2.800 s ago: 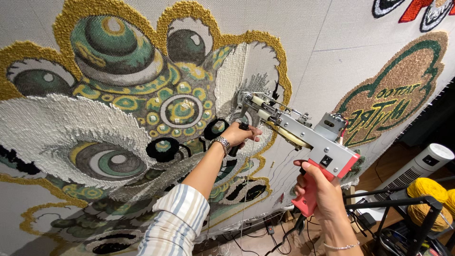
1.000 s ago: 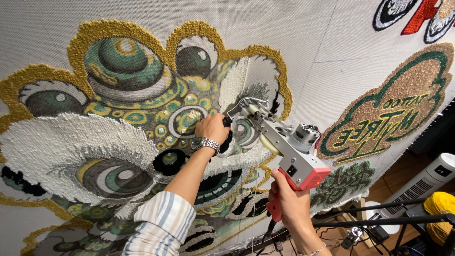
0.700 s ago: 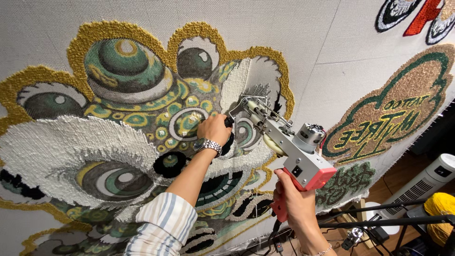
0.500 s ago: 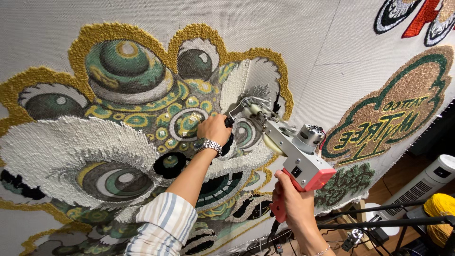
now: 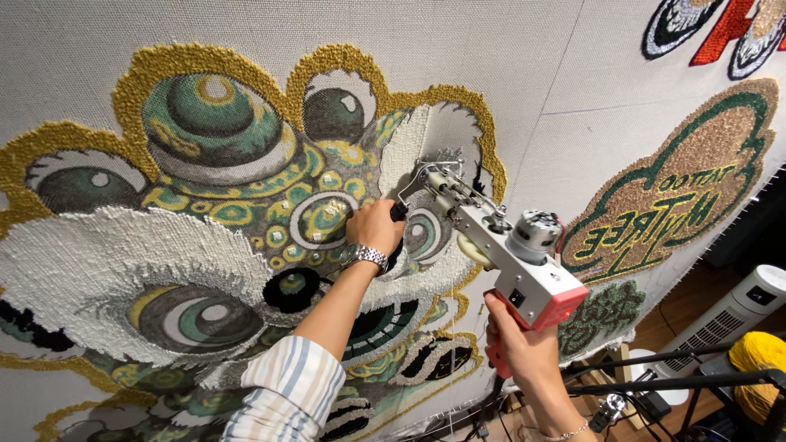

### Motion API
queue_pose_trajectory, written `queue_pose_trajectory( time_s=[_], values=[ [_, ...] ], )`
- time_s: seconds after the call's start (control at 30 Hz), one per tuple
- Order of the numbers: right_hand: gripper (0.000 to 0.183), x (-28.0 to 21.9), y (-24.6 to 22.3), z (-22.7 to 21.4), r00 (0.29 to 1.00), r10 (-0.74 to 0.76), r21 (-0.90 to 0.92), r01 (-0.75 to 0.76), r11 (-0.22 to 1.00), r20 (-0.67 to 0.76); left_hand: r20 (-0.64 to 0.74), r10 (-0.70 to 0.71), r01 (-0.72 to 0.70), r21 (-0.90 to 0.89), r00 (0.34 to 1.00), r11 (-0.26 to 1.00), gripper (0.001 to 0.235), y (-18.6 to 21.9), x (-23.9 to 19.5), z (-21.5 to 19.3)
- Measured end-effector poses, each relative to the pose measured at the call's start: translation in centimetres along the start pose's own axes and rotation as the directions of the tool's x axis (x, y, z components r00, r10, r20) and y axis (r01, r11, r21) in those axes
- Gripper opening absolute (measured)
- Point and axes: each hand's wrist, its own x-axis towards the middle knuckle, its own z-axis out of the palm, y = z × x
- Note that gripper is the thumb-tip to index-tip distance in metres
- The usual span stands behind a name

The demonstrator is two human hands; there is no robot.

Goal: The person uses a handheld tufting gun to apply white yarn onto a large canvas, filling in a section of a detailed design that features a stylized lion head. The operator guides the tool steadily across the fabric surface to create a textured pile.

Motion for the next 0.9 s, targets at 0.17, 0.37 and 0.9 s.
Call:
queue_pose_trajectory(
  time_s=[0.17, 0.37, 0.9],
  values=[
    [0.025, 1.5, 1.1, -0.9, 0.964, -0.252, -0.249, 0.264, 0.932, 0.082, 0.186, -0.153, 0.151, 0.027, 0.970, 0.988, 0.018, 0.7, 0.0, -0.5],
    [0.024, 1.3, 0.8, -0.6, 0.985, -0.169, -0.132, 0.174, 0.976, 0.046, 0.115, -0.130, 0.132, -0.007, 0.985, 0.991, 0.019, 1.5, 0.1, -1.4],
    [0.025, 2.3, -1.0, -1.1, 0.980, -0.180, -0.128, 0.190, 0.973, 0.085, 0.103, -0.088, 0.092, -0.031, 0.991, 0.995, 0.017, 2.1, 0.9, -2.2]
  ],
)
